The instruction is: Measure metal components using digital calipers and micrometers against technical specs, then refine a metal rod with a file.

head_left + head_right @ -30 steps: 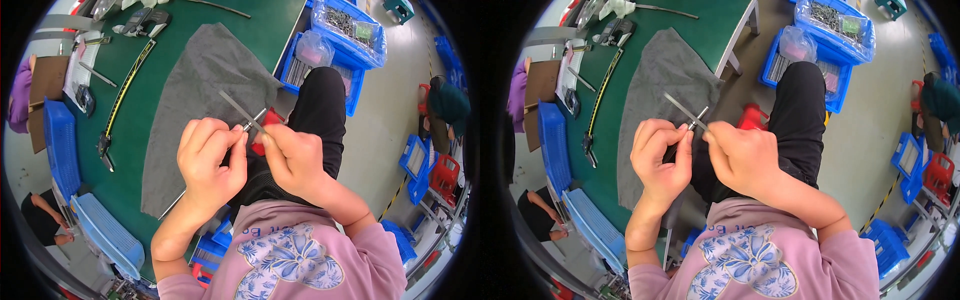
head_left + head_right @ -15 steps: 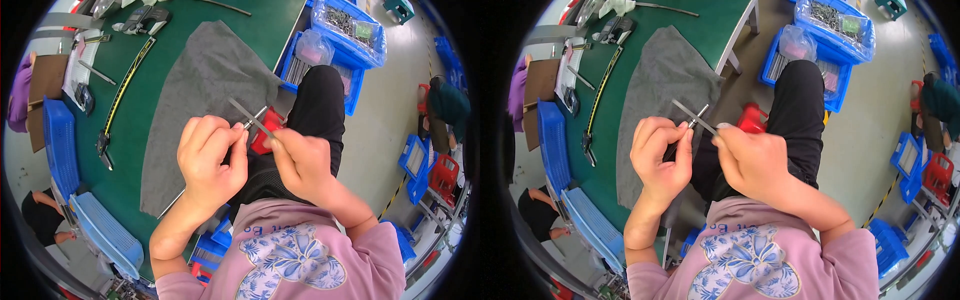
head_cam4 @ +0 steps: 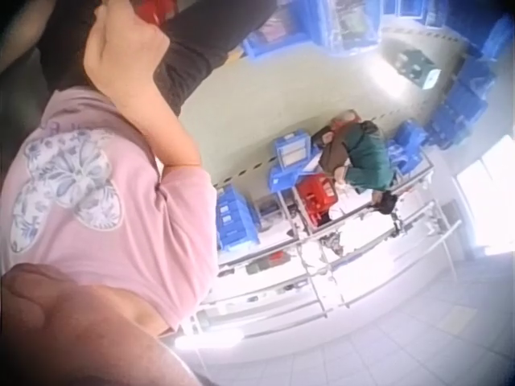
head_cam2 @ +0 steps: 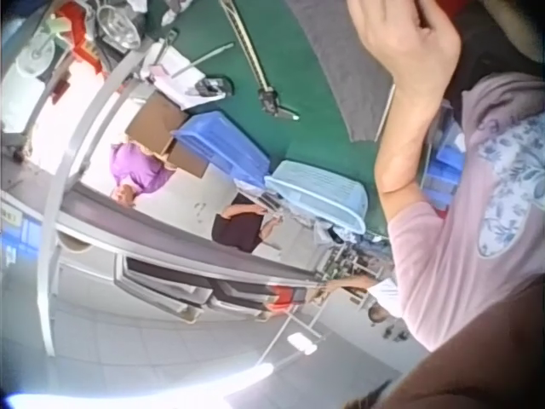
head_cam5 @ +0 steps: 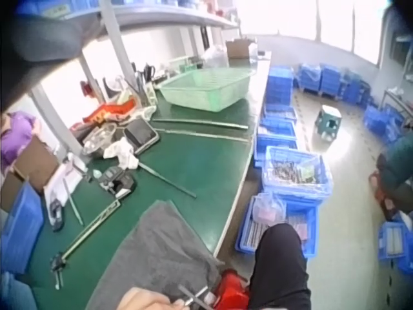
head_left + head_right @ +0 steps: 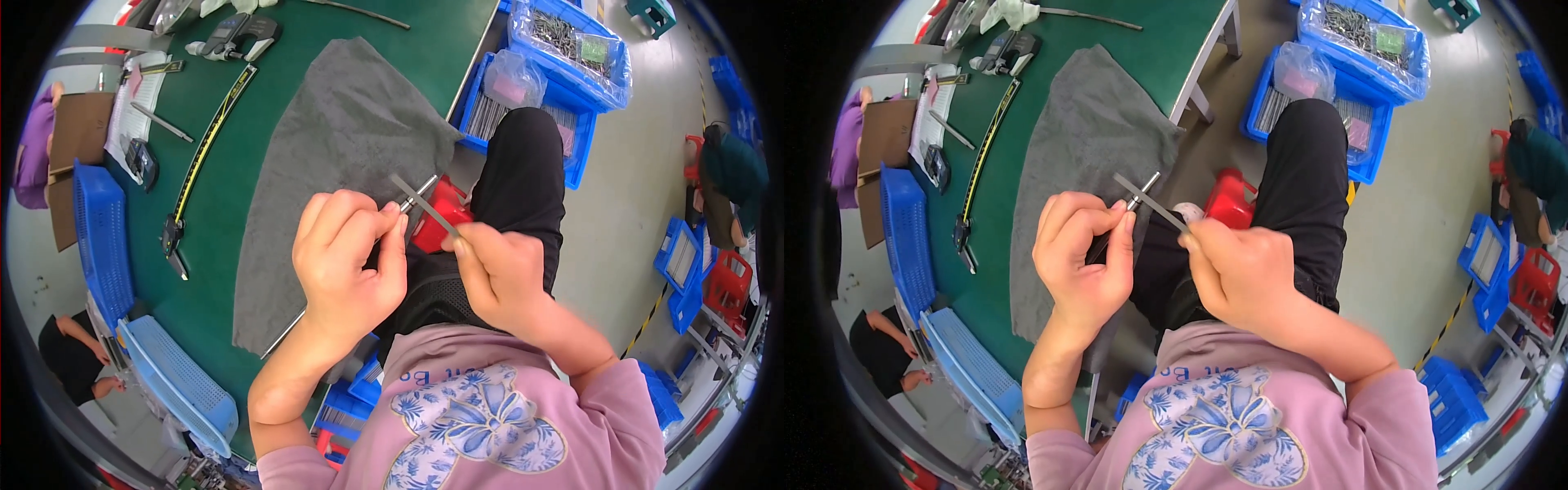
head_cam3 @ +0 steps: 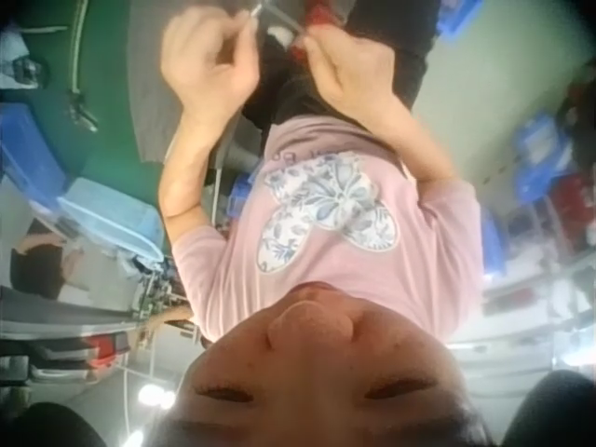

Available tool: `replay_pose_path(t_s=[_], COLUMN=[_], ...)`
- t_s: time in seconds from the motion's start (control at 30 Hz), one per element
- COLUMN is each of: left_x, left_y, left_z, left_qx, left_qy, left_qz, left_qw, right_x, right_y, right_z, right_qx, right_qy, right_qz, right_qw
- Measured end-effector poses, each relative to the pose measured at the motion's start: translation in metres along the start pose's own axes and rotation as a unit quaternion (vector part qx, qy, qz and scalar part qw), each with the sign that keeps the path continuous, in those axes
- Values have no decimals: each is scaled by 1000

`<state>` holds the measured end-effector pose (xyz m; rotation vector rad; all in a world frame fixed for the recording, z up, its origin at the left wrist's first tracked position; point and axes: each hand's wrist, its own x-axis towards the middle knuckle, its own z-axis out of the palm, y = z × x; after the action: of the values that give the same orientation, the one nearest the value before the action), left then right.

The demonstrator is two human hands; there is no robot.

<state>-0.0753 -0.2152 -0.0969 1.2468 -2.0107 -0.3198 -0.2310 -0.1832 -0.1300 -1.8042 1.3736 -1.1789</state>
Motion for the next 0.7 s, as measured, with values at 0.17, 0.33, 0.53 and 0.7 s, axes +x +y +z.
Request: replay_pose_path(t_s=[0.17,0.33,0.53,0.7], left_x=[-1,1,1,1], left_y=[1,1,1,3], left_z=[1,1,1,0], left_qx=[2,2,6,17], left_qy=[1,0,0,3], left_qz=[7,-2,3,1], left_qw=[1000,1000,1000,1000], right_x=[2,-11,2,42], right_y=[4,3,17,20], right_z=[4,-6,-14,9], right_qx=[-44,7,110,204], right_qy=[-81,-15,87,76], right_qz=[23,15,35,152], right_qw=[995,1000,990,964])
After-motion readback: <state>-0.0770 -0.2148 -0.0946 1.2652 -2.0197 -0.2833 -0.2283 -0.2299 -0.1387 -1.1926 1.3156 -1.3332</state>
